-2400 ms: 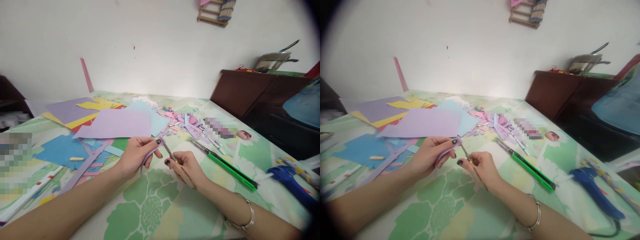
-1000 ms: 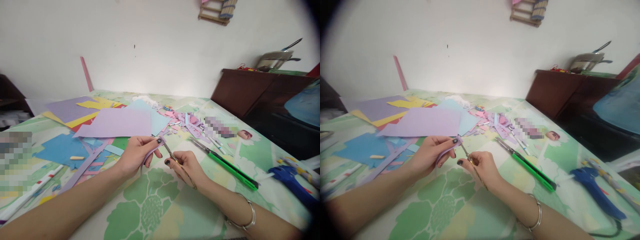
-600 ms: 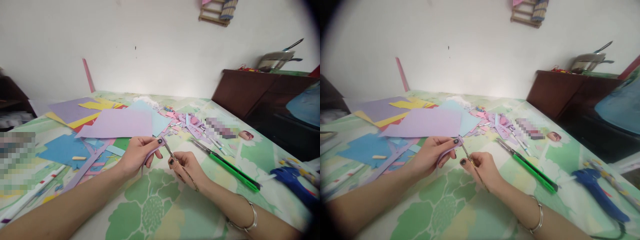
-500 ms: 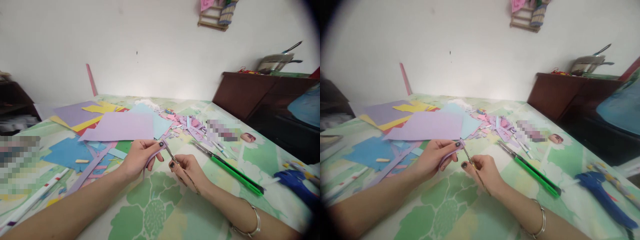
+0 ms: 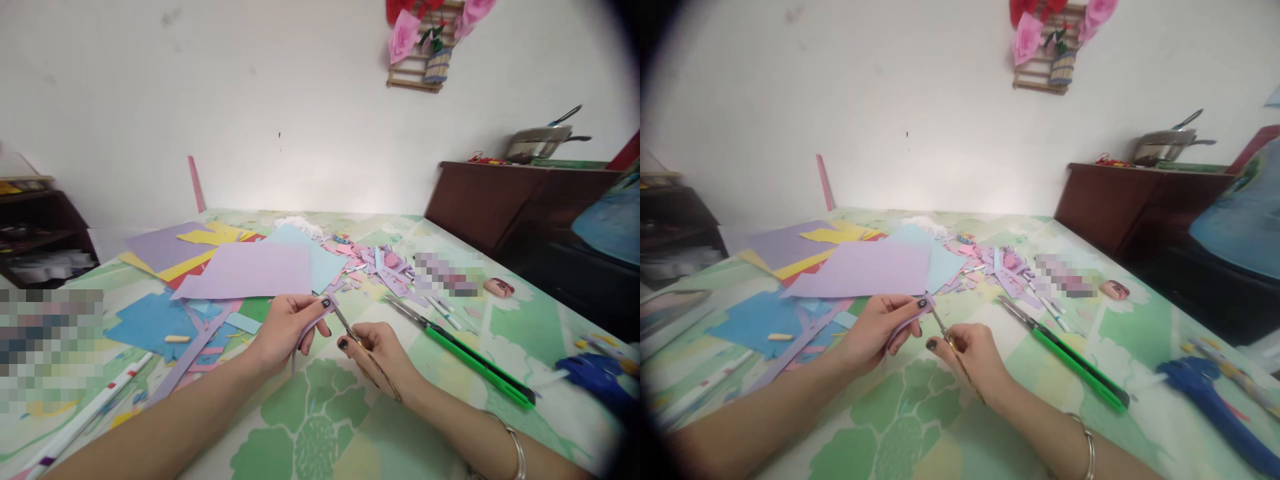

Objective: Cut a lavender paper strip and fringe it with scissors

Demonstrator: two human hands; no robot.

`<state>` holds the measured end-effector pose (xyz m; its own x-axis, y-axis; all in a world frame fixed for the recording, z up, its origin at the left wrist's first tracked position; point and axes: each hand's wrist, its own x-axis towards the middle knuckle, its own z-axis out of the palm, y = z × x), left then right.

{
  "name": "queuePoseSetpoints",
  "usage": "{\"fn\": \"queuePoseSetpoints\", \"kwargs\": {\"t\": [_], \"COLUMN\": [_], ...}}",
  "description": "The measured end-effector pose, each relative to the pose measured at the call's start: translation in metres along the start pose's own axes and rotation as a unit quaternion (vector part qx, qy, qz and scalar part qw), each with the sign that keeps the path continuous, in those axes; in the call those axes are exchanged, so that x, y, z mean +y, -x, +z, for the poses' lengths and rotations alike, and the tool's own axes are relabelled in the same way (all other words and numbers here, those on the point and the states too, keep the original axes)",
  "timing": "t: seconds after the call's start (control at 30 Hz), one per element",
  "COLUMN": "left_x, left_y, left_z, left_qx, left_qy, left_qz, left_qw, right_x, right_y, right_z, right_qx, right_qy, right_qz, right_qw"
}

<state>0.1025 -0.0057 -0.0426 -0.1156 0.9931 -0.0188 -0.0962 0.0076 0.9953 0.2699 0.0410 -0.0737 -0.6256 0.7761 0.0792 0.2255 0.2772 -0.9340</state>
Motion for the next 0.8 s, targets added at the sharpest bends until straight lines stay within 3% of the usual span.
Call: {"fn": "queuePoseSetpoints", "kwargs": {"t": [0.37, 0.8], "left_x": [0.0008, 0.0015], "left_y": [0.0006, 0.0012], "left_z": [-0.0003, -0.0006], "left_qx": [-0.002, -0.016], "left_qy": [-0.010, 0.006], "left_qz": [0.005, 0.014], "left_qw": [1.000, 1.000], "right_x": [-0.0004, -0.0001], "right_y": [-0.0008, 0.0021], "right_z": [0.0010, 0.0016], "right_qx": [0.015, 0.000], "right_qy": [0.029, -0.055], "right_qz": [-0.010, -0.012], "right_qw": [0.999, 0.998]}}
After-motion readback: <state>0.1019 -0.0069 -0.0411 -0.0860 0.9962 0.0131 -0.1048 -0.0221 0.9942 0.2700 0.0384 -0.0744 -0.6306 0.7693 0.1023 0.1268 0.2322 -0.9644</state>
